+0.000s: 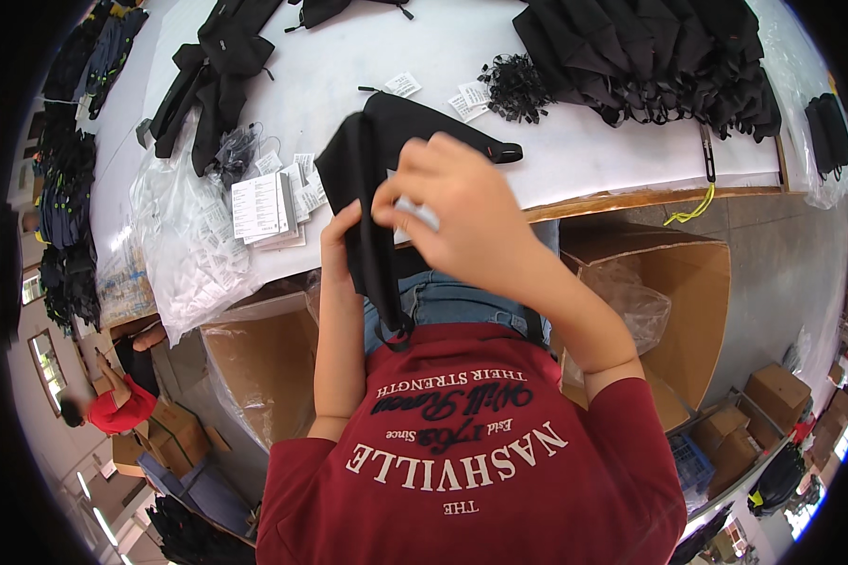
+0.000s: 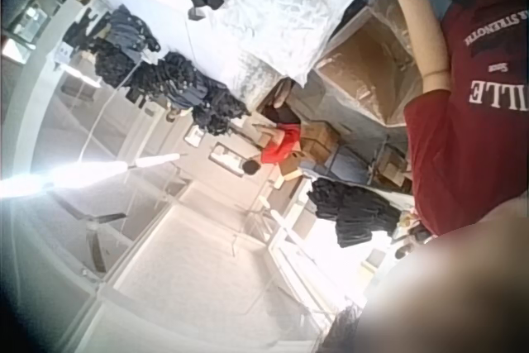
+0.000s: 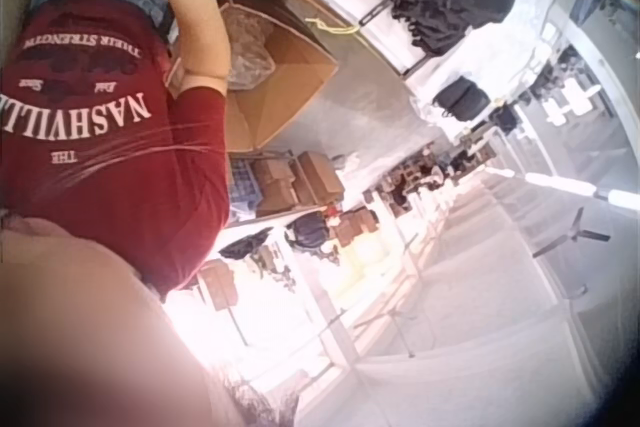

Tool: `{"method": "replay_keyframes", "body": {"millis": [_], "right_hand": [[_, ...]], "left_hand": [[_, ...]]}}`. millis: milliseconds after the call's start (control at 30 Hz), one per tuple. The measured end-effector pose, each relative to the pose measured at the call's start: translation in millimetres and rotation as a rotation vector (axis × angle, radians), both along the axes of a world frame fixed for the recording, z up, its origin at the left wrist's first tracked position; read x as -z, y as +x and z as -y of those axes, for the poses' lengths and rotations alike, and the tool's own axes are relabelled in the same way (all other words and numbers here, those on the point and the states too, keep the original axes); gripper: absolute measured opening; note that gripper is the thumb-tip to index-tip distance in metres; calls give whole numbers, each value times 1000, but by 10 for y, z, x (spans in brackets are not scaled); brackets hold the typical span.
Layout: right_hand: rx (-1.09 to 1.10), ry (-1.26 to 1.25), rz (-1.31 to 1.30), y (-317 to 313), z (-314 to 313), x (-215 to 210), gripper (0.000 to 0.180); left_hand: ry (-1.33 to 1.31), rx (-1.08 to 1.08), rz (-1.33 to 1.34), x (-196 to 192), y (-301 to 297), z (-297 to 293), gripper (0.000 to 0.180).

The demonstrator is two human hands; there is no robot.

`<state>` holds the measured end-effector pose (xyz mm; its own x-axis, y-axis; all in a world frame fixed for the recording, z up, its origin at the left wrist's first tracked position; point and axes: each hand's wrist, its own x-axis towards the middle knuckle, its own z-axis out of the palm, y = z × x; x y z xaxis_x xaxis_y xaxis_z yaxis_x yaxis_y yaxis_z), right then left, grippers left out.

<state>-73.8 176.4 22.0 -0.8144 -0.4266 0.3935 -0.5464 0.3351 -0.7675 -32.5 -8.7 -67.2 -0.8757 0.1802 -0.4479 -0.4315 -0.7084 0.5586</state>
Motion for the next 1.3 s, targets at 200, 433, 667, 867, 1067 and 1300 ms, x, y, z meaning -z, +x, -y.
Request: {"method": "replay_keyframes", "body": {"millis": [200,433,667,867,1067,1300], "right_hand": [[-342,43,206,329,65,117,9],[-369,122,284,292,25,33,8],[-85,255,-103,303,56,-19,39],[-67,446,-353,306,75,204,55],[-124,161,86,186,-133,-9,55],[-173,-305,456,48,-305,23,31]], "left_hand": [[215,-62,84,19,-67,-6,32],[197,-77,68,94,-76,7,29],[93,-203,153,-92,-136,36,27],[260,-219,77,-278,60,-58,35],[-498,-100,-175,-328,247,38,47],[-813,48,-502,-431,227,330,60]]}}
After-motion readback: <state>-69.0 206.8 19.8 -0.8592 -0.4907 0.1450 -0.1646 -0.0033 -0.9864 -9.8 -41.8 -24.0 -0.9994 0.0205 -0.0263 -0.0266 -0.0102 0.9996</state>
